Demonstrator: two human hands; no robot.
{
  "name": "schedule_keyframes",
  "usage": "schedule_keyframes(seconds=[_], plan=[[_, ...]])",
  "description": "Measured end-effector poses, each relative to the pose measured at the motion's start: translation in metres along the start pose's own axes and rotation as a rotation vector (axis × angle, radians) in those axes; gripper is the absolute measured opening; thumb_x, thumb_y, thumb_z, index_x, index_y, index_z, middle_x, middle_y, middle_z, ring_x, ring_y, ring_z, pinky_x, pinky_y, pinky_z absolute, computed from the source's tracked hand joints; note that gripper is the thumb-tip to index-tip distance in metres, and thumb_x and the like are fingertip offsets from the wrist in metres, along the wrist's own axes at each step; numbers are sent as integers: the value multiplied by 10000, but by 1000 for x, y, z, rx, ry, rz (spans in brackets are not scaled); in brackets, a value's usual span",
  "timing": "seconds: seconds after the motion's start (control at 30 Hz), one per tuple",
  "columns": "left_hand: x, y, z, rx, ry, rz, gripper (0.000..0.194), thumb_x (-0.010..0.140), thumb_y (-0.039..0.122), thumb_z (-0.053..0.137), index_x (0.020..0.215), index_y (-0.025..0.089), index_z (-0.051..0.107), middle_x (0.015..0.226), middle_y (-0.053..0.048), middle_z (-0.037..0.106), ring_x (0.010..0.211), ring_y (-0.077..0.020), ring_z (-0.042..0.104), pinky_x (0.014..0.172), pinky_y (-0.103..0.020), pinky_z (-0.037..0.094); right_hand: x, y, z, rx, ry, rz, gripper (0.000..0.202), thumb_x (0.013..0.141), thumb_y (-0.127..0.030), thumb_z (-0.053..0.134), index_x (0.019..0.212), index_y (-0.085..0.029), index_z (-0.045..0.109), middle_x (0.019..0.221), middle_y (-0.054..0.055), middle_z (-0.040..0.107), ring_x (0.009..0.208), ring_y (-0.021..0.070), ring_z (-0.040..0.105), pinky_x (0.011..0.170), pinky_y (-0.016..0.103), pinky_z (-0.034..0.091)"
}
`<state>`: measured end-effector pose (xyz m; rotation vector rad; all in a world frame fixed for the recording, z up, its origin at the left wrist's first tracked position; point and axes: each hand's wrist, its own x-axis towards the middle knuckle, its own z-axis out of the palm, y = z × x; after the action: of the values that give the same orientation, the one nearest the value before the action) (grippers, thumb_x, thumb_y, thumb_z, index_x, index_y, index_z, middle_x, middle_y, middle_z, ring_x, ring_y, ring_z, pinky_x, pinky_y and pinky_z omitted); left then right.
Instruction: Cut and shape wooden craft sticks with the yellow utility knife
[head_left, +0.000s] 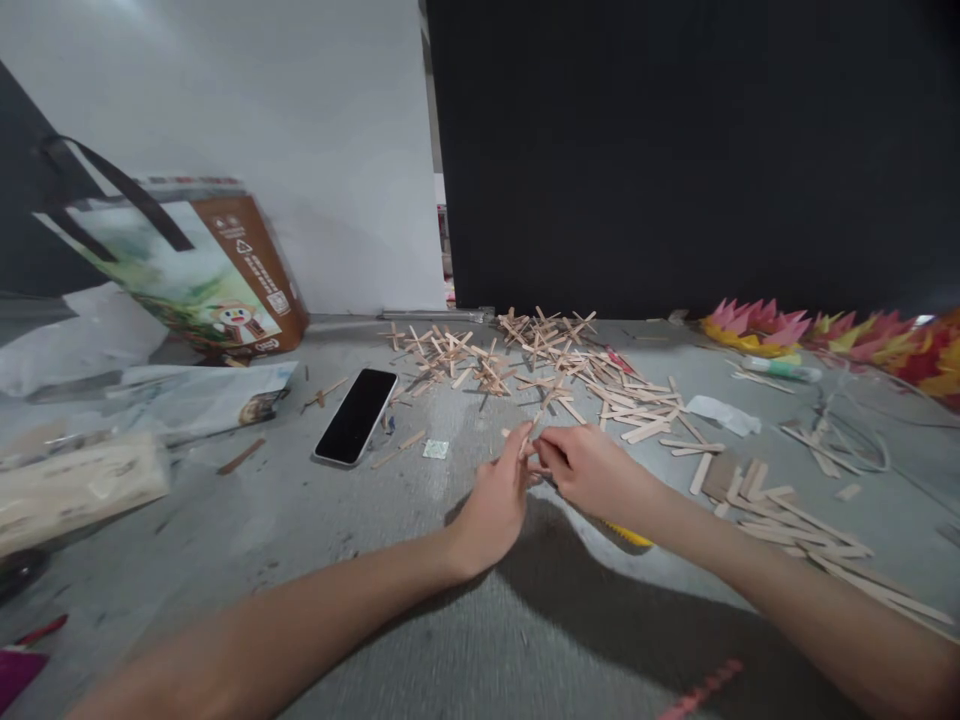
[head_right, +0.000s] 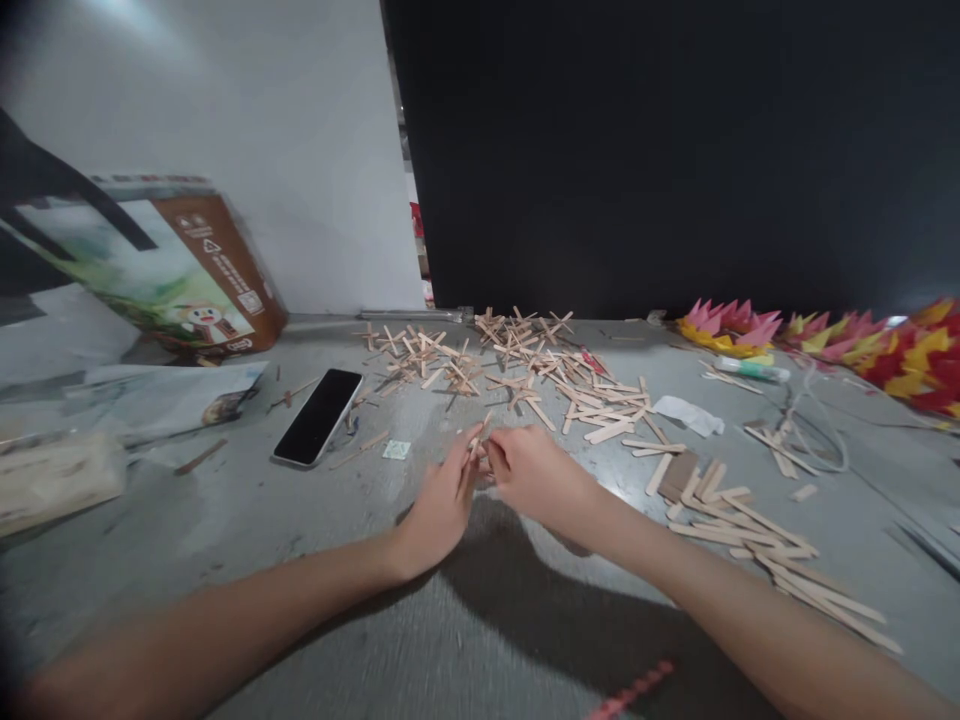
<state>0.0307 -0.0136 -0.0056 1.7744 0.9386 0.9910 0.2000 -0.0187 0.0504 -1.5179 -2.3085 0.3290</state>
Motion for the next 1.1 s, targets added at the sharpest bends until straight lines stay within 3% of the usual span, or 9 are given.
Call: schedule_keyframes(seconds=[0.17,0.33,0.43,0.63,0.77,0.9,1.1], plan=[[-1,1,0,83,55,-53,450,1084,349,348,1505,213,430,1046,-126,747,891,-232,739,841,-365,565,5,1,-1,25,-8,10,249,996,-149,447,785,-178,575,670,17,616,539,114,434,555,290,230],[0,1,1,89,43,-49,446,1099,359,287,1517,233,382,1081,-107,749,965,-228,760,883,-375,583,3,1,-16,120,-79,43,388,1017,-296,471,647,-192,524,557,-19,518,505,107,391,517,282,227],[0,-2,1,118,55,-41,464,1100,371,290,1535,236,378,1090,-108,752,982,-229,756,917,-383,578,3,2,-21,149,-106,60,364,991,-249,481,637,-190,535,554,-12,551,494,106,427,520,277,248],[-3,-1,1,233,-31,10,486,1084,337,338,1549,215,411,1156,-152,730,931,-244,714,893,-390,557,7,4,-15,152,-52,-21,258,952,-138,488,714,-186,576,671,11,658,563,112,514,570,261,302],[-1,1,1,157,34,-52,453,1063,253,353,1507,213,433,1038,-119,732,870,-230,702,849,-374,552,9,8,-11,294,-64,-27,283,1028,-236,454,790,-191,599,686,3,662,572,115,541,582,251,349],[1,-2,1,109,71,-6,488,1007,131,377,1485,208,437,1118,-109,723,986,-221,699,949,-382,536,12,17,-8,502,-114,-90,273,1033,-353,513,837,-202,628,708,-10,665,630,123,584,614,240,405],[2,-7,-1,118,29,45,475,1046,219,368,1515,192,437,1228,-142,708,1014,-246,707,942,-415,563,15,29,4,638,-92,-2,391,1006,-454,562,713,-197,600,616,-19,622,567,120,562,566,233,416]])
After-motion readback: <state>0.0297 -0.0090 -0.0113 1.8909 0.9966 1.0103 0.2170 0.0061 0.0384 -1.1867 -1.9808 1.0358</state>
